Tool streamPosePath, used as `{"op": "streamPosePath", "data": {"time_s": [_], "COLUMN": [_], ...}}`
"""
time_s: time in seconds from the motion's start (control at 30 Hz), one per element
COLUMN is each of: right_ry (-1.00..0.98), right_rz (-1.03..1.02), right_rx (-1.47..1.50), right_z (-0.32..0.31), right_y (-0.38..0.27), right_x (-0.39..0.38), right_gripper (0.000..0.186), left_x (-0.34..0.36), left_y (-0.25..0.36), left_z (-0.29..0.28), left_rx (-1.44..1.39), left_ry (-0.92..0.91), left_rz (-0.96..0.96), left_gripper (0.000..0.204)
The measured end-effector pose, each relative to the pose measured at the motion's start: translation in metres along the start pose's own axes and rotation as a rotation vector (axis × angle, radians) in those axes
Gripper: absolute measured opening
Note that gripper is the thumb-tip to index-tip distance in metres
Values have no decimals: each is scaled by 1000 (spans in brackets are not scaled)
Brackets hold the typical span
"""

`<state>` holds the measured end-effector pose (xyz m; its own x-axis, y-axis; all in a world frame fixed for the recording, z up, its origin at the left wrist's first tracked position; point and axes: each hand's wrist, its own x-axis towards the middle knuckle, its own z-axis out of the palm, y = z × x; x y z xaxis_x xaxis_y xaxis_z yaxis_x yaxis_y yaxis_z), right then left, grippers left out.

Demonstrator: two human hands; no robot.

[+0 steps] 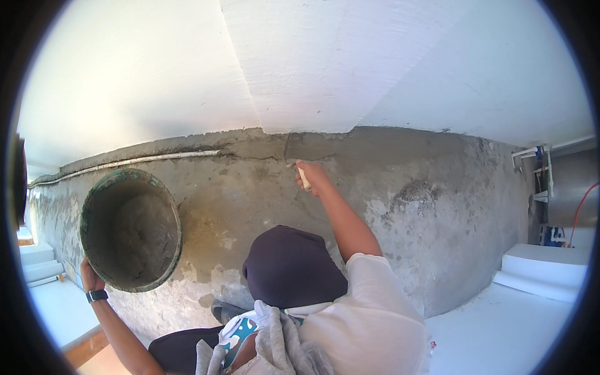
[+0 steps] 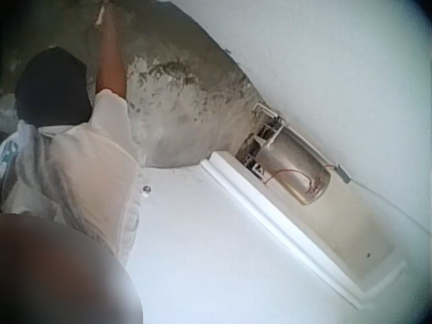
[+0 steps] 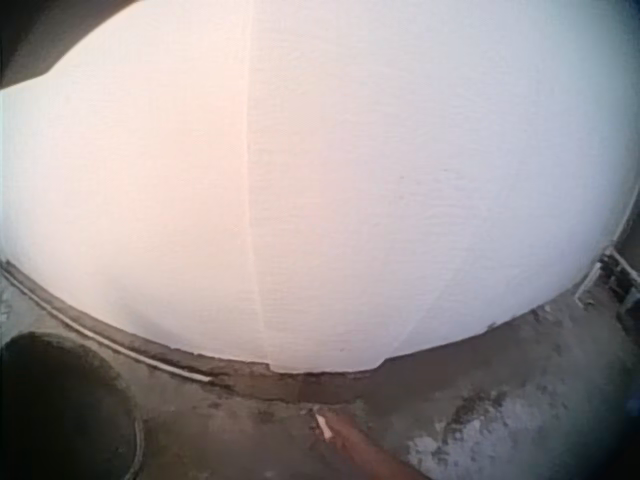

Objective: The person scoops cement from a bucket and applies it to the wall using a trowel. They repeatedly smooth the cement along the wall's surface, working along a horizontal line near the floor.

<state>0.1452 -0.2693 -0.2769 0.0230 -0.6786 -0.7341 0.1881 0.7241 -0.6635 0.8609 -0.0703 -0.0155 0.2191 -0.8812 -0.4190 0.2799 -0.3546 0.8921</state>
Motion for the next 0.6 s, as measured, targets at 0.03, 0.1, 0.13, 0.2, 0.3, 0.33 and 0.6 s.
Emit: {"op": "streamPosePath", "data": {"time_s": [0.03,0.1,0.13,0.2,0.3,0.33,0.6], "right_ry": [29,57,41,103,-122,-153,-177], "right_rz": [34,82,55,60,102,117,212], "right_rx": [57,178,190,225,193,191,314], "right_z": [-5,-21,-28,-36,-29,-24,-42], "right_y": [0,1,2,5,6,6,-3], "right_x": [2,-1,-4,-9,-9,-6,19], "right_gripper": [34,34,34,34,34,35,41], "left_x": [0,-1,-1,-1,-1,-1,-5], "left_y": [0,-1,-2,-3,-3,-3,-2], "left_z": [1,0,-1,-5,-9,-9,-7], "left_rx": [-21,-38,-33,-16,-3,-12,-24], "left_ry": [11,12,2,5,30,27,23], "left_rz": [-6,-12,-12,-7,-8,-16,-22], "left_gripper": [42,42,42,42,41,41,40]}}
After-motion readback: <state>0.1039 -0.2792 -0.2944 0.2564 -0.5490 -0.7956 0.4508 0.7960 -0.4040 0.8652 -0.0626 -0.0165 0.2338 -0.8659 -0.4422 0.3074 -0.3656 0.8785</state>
